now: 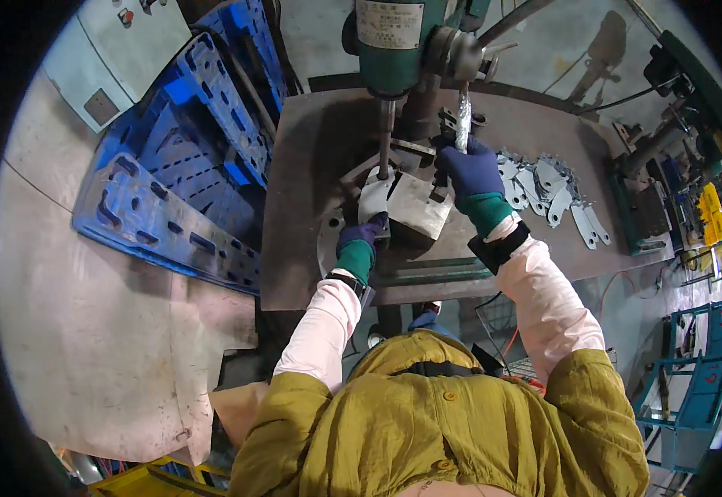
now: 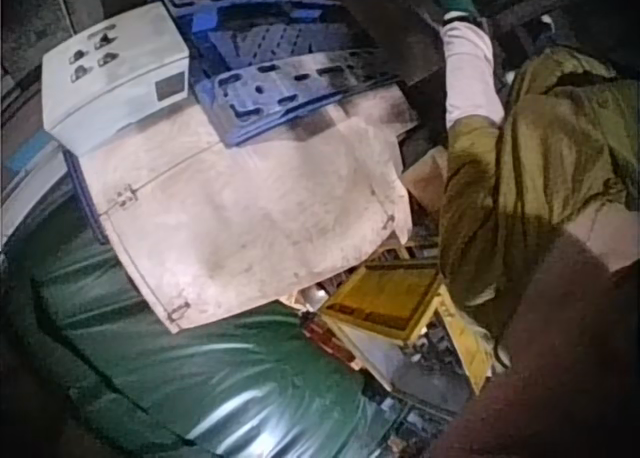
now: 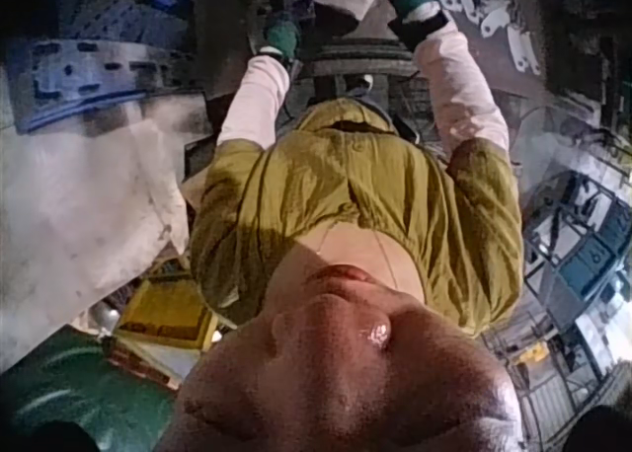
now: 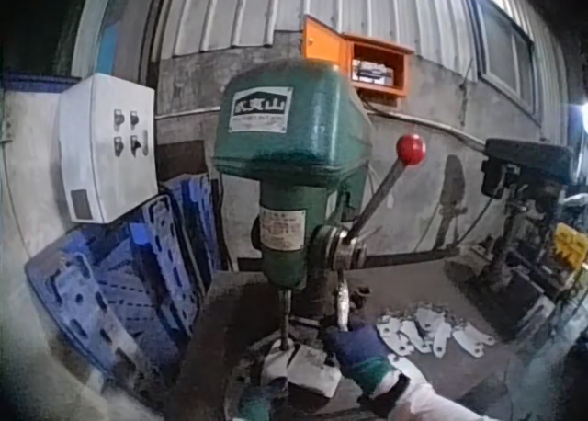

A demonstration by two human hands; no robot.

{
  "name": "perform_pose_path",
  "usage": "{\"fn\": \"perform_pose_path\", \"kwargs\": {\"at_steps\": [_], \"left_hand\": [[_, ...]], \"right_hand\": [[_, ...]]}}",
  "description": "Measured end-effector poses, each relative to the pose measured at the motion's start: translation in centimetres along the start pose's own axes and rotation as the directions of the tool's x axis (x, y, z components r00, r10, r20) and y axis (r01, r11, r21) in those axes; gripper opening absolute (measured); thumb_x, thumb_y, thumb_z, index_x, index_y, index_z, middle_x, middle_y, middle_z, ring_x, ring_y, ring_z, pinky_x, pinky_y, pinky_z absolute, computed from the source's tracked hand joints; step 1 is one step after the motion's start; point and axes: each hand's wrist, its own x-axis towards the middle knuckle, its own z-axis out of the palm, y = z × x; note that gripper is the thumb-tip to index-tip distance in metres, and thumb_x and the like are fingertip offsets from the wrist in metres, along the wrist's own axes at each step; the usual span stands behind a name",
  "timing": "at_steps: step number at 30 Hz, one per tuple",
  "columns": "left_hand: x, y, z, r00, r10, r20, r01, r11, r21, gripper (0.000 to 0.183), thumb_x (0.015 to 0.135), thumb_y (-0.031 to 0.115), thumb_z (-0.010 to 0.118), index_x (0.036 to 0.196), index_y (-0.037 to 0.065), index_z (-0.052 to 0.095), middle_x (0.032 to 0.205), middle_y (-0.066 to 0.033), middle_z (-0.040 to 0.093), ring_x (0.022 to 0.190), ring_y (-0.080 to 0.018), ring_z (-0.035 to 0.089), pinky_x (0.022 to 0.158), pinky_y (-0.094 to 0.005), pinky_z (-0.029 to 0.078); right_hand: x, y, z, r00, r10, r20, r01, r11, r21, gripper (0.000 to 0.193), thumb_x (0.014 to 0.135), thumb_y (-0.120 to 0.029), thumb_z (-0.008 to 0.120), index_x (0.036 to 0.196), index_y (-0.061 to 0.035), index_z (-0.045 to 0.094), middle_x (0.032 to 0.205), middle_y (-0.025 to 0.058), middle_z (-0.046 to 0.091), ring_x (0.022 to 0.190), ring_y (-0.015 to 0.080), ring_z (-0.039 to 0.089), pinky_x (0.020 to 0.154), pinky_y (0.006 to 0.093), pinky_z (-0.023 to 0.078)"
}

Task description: Using a drill press to drill holes into flat metal plates in an industrial workshop.

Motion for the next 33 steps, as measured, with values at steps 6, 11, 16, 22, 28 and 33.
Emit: {"fn": "perform_pose_path", "kwargs": {"at_steps": [6, 11, 16, 22, 28, 33], "left_hand": [[1.3, -0.7, 0.0, 0.998, -0.029, 0.051, 0.019, 0.981, 0.191, 0.069, 0.076, 0.067, 0.067, 0.101, 0.003, 0.072, 0.102, -0.0177, 0.071, 0.091, -0.0312, 0.068, 0.081, -0.0398, 0.049], [-0.2, 0.3, 0.3, 0.999, 0.034, 0.022, -0.036, 0.992, 0.117, 0.071, 0.077, 0.069, 0.065, 0.099, 0.001, 0.072, 0.105, -0.0219, 0.070, 0.097, -0.0369, 0.065, 0.085, -0.0420, 0.048], [0.0, -0.3, 0.0, 0.999, 0.039, -0.012, -0.037, 0.990, 0.137, 0.075, 0.075, 0.069, 0.066, 0.103, -0.001, 0.071, 0.105, -0.0230, 0.069, 0.101, -0.0384, 0.064, 0.089, -0.0428, 0.046], [-1.7, 0.9, 0.4, 0.996, 0.023, 0.088, 0.007, 0.947, -0.320, 0.065, 0.077, 0.056, 0.073, 0.107, -0.002, 0.068, 0.097, -0.0151, 0.072, 0.081, -0.0299, 0.070, 0.069, -0.0383, 0.055], [-1.8, 1.2, 0.2, 0.986, -0.036, 0.162, 0.099, 0.912, -0.397, 0.053, 0.077, 0.047, 0.078, 0.098, -0.001, 0.069, 0.090, -0.0109, 0.071, 0.065, -0.0205, 0.070, 0.051, -0.0298, 0.054], [-2.9, 1.7, 0.1, 0.998, 0.050, 0.031, -0.033, 0.910, -0.414, 0.048, 0.075, 0.042, 0.082, 0.099, 0.003, 0.069, 0.087, -0.0079, 0.070, 0.063, -0.0176, 0.067, 0.050, -0.0283, 0.054]], "right_hand": [[0.9, 0.5, -0.1, 0.992, -0.076, -0.104, 0.049, 0.970, -0.237, 0.025, 0.082, -0.011, 0.064, 0.104, -0.0014, 0.071, 0.076, 0.0041, 0.066, 0.062, 0.0117, 0.059, 0.058, 0.0260, 0.048], [1.3, 0.6, -0.9, 0.976, -0.157, -0.150, 0.084, 0.910, -0.406, 0.025, 0.084, -0.017, 0.066, 0.105, -0.0043, 0.071, 0.075, 0.0045, 0.067, 0.065, 0.0119, 0.061, 0.061, 0.0277, 0.049], [1.1, -0.2, -0.5, 0.946, -0.280, -0.165, 0.139, 0.807, -0.573, 0.030, 0.082, -0.028, 0.065, 0.103, -0.0068, 0.069, 0.081, 0.0158, 0.071, 0.076, 0.0286, 0.071, 0.071, 0.0386, 0.055], [2.7, 0.9, -1.0, 0.898, -0.392, -0.200, 0.148, 0.697, -0.702, 0.028, 0.082, -0.030, 0.068, 0.105, -0.0126, 0.069, 0.093, 0.0160, 0.070, 0.086, 0.0339, 0.069, 0.075, 0.0419, 0.054], [4.8, 2.6, -2.1, 0.840, -0.520, -0.155, 0.251, 0.624, -0.740, 0.029, 0.082, -0.030, 0.067, 0.106, -0.0129, 0.069, 0.093, 0.0167, 0.069, 0.085, 0.0359, 0.068, 0.075, 0.0437, 0.054], [5.4, 2.9, -2.3, 0.784, -0.606, -0.132, 0.288, 0.545, -0.787, 0.030, 0.082, -0.031, 0.066, 0.106, -0.0130, 0.069, 0.093, 0.0171, 0.069, 0.086, 0.0389, 0.066, 0.075, 0.0456, 0.053]]}}
